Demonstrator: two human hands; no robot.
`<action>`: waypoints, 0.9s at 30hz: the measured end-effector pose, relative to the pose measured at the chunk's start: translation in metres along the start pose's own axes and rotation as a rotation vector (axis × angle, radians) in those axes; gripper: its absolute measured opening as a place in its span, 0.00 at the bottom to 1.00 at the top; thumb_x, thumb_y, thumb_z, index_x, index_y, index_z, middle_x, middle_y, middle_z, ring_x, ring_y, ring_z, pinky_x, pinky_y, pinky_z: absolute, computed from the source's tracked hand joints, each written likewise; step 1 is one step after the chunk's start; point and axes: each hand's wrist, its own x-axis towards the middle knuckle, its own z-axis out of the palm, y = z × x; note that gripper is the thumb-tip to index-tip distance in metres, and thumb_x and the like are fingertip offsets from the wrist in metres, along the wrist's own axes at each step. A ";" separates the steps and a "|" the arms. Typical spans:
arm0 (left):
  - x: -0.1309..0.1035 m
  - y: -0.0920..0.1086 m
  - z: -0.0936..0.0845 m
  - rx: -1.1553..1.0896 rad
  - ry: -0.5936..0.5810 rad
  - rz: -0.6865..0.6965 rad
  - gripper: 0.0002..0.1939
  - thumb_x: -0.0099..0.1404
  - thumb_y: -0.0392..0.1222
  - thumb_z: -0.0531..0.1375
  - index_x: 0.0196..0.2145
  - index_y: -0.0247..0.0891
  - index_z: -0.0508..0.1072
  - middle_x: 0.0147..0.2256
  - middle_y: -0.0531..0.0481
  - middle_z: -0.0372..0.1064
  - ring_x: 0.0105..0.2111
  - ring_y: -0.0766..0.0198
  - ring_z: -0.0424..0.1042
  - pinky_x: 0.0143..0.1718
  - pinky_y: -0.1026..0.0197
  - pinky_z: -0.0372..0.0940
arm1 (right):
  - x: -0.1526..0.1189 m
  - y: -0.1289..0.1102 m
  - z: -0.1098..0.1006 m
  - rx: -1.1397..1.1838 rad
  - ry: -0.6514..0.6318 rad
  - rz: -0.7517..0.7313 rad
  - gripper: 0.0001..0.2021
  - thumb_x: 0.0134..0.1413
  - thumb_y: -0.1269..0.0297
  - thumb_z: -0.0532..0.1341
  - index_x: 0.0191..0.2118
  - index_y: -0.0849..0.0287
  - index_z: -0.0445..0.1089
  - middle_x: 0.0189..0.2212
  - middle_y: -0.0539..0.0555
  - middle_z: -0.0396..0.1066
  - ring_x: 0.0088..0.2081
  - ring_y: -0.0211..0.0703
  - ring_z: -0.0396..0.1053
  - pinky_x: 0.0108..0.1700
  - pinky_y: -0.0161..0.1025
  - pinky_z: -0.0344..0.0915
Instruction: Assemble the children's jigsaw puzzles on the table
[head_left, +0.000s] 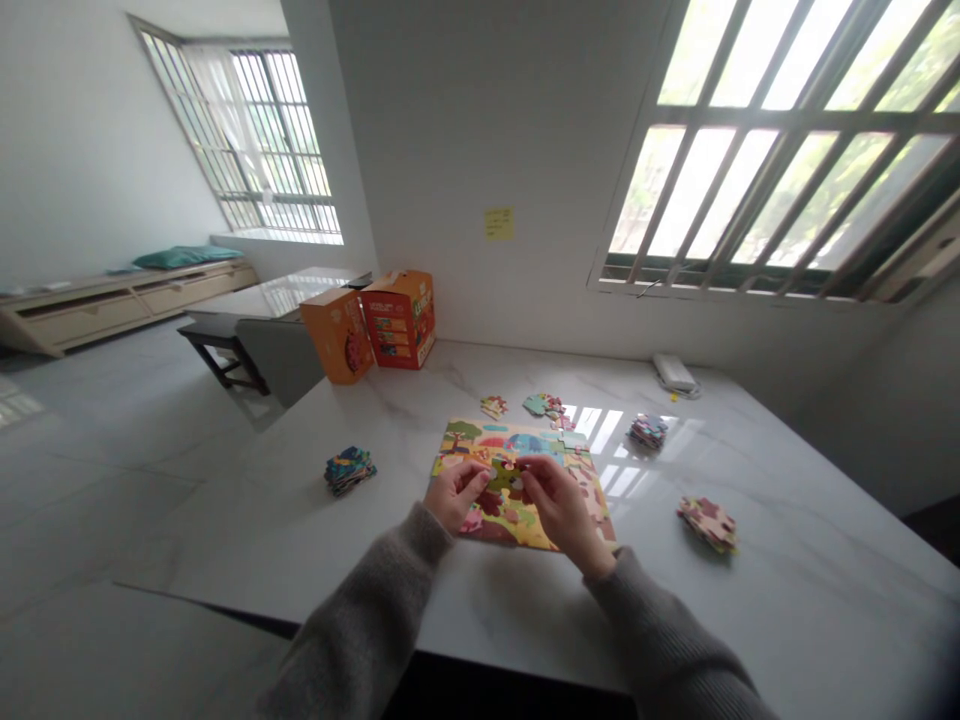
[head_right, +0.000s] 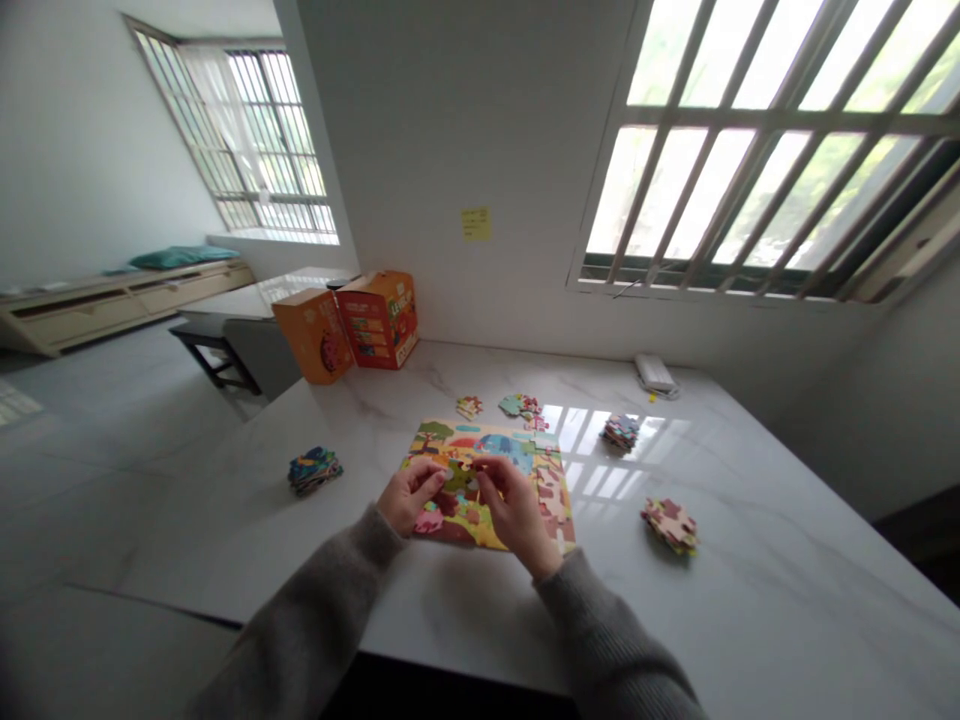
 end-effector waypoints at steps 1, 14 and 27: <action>0.000 0.000 0.000 0.012 -0.002 0.005 0.25 0.59 0.62 0.64 0.33 0.35 0.68 0.22 0.48 0.75 0.20 0.61 0.76 0.24 0.62 0.71 | 0.000 0.000 0.000 0.004 0.008 0.000 0.14 0.63 0.51 0.59 0.45 0.57 0.70 0.37 0.55 0.74 0.35 0.42 0.73 0.37 0.40 0.75; 0.005 -0.002 -0.001 -0.009 0.089 0.005 0.24 0.57 0.61 0.66 0.32 0.36 0.67 0.21 0.50 0.74 0.17 0.62 0.73 0.22 0.61 0.69 | -0.003 0.002 0.001 -0.132 -0.016 -0.080 0.16 0.67 0.57 0.53 0.57 0.54 0.64 0.30 0.50 0.67 0.30 0.40 0.67 0.35 0.39 0.69; 0.004 0.001 0.000 -0.022 0.037 -0.042 0.27 0.55 0.63 0.66 0.32 0.35 0.68 0.22 0.47 0.76 0.19 0.60 0.75 0.23 0.61 0.70 | -0.002 -0.001 0.001 -0.032 -0.045 -0.017 0.17 0.65 0.55 0.56 0.55 0.54 0.66 0.31 0.51 0.67 0.31 0.40 0.67 0.35 0.38 0.69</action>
